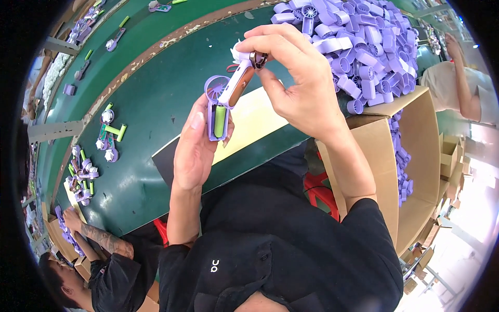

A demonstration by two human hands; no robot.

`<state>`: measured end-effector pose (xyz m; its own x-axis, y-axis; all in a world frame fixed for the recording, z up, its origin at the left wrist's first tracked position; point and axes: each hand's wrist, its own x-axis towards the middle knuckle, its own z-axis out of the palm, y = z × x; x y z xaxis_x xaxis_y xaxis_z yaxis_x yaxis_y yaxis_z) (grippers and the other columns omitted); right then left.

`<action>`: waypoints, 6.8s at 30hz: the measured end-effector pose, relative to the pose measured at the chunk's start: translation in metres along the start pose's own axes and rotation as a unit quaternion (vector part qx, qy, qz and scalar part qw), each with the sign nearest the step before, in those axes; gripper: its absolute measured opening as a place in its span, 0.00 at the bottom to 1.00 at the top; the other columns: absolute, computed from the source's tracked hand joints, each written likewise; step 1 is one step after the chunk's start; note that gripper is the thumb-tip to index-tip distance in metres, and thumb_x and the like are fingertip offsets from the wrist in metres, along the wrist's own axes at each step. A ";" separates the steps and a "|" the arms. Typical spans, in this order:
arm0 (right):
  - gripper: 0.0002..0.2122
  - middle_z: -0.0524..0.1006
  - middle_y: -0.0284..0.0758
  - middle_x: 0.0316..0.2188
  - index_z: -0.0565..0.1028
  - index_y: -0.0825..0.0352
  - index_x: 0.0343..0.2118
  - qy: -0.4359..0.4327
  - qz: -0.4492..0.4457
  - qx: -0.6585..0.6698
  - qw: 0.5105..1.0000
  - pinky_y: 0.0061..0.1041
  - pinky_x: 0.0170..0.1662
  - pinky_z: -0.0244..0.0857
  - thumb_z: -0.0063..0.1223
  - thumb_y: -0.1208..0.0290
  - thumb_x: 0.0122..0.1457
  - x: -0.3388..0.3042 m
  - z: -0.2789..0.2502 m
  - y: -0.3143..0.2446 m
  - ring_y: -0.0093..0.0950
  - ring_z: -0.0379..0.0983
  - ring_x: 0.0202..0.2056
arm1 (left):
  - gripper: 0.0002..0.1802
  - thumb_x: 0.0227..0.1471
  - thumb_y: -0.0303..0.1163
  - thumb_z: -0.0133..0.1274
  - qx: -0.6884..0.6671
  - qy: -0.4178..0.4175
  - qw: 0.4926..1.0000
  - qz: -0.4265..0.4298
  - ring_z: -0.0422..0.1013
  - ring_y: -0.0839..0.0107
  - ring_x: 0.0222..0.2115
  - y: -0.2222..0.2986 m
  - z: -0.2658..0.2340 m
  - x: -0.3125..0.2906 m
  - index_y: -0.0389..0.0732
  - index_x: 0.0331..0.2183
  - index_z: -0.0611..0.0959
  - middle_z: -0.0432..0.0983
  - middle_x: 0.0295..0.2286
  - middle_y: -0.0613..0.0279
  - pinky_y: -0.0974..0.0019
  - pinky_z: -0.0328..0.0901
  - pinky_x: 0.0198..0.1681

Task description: The person assembles portable hand fans by hand, inserting motor units and fan blades into plastic housings, then snapping the battery covers into place.

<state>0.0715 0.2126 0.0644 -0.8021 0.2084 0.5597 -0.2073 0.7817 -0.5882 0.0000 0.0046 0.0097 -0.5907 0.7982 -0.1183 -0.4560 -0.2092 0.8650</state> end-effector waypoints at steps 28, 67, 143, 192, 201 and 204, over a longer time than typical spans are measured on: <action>0.22 0.79 0.39 0.51 0.80 0.67 0.48 0.005 0.007 0.007 1.000 0.26 0.50 0.75 0.58 0.92 0.49 -0.005 0.016 -0.008 0.31 0.79 0.50 | 0.30 0.74 0.33 0.38 0.123 0.025 0.988 0.091 0.55 0.85 0.27 -0.015 0.001 -0.005 0.37 0.70 0.55 0.67 0.35 0.69 0.78 0.52 0.29; 0.23 0.80 0.38 0.48 0.80 0.65 0.50 0.014 0.039 0.124 0.991 0.27 0.48 0.77 0.60 0.91 0.51 -0.004 0.026 -0.004 0.30 0.80 0.44 | 0.38 0.66 0.43 0.41 0.050 0.033 0.994 0.089 0.65 0.72 0.43 -0.012 -0.009 -0.002 0.33 0.69 0.54 0.67 0.50 0.57 0.69 0.60 0.46; 0.04 0.81 0.45 0.45 0.80 0.70 0.27 -0.103 0.149 0.108 0.978 0.32 0.51 0.70 0.63 0.77 0.51 -0.020 0.035 -0.032 0.37 0.78 0.48 | 0.40 0.64 0.19 0.34 0.252 -0.050 0.962 0.095 0.66 0.58 0.59 -0.020 -0.010 -0.020 0.29 0.71 0.39 0.59 0.65 0.42 0.65 0.60 0.61; 0.07 0.76 0.31 0.26 0.78 0.68 0.31 -0.214 0.195 0.265 0.920 0.20 0.28 0.63 0.66 0.83 0.52 -0.098 0.121 -0.077 0.20 0.68 0.23 | 0.40 0.65 0.20 0.35 0.195 0.097 0.953 0.209 0.62 0.76 0.32 -0.038 -0.141 0.012 0.33 0.72 0.39 0.68 0.42 0.59 0.73 0.63 0.37; 0.05 0.77 0.28 0.23 0.80 0.72 0.32 -0.219 0.236 0.316 0.892 0.18 0.30 0.65 0.65 0.77 0.58 0.002 0.048 -0.049 0.14 0.70 0.26 | 0.41 0.65 0.19 0.33 0.185 0.059 0.965 0.176 0.65 0.73 0.44 -0.016 -0.072 -0.006 0.35 0.72 0.37 0.67 0.49 0.57 0.68 0.65 0.52; 0.07 0.79 0.35 0.24 0.80 0.76 0.31 -0.255 0.235 0.248 0.904 0.22 0.33 0.69 0.65 0.76 0.56 0.023 0.040 -0.054 0.19 0.75 0.27 | 0.42 0.63 0.18 0.33 0.241 0.038 0.956 0.163 0.66 0.67 0.51 -0.013 -0.063 -0.008 0.34 0.72 0.36 0.64 0.56 0.52 0.65 0.63 0.58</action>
<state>0.0415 0.1518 0.0856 -0.9947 0.0519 -0.0887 0.1000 0.2909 -0.9515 -0.0312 -0.0343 -0.0310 -0.7046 0.6875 0.1756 0.1095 -0.1393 0.9842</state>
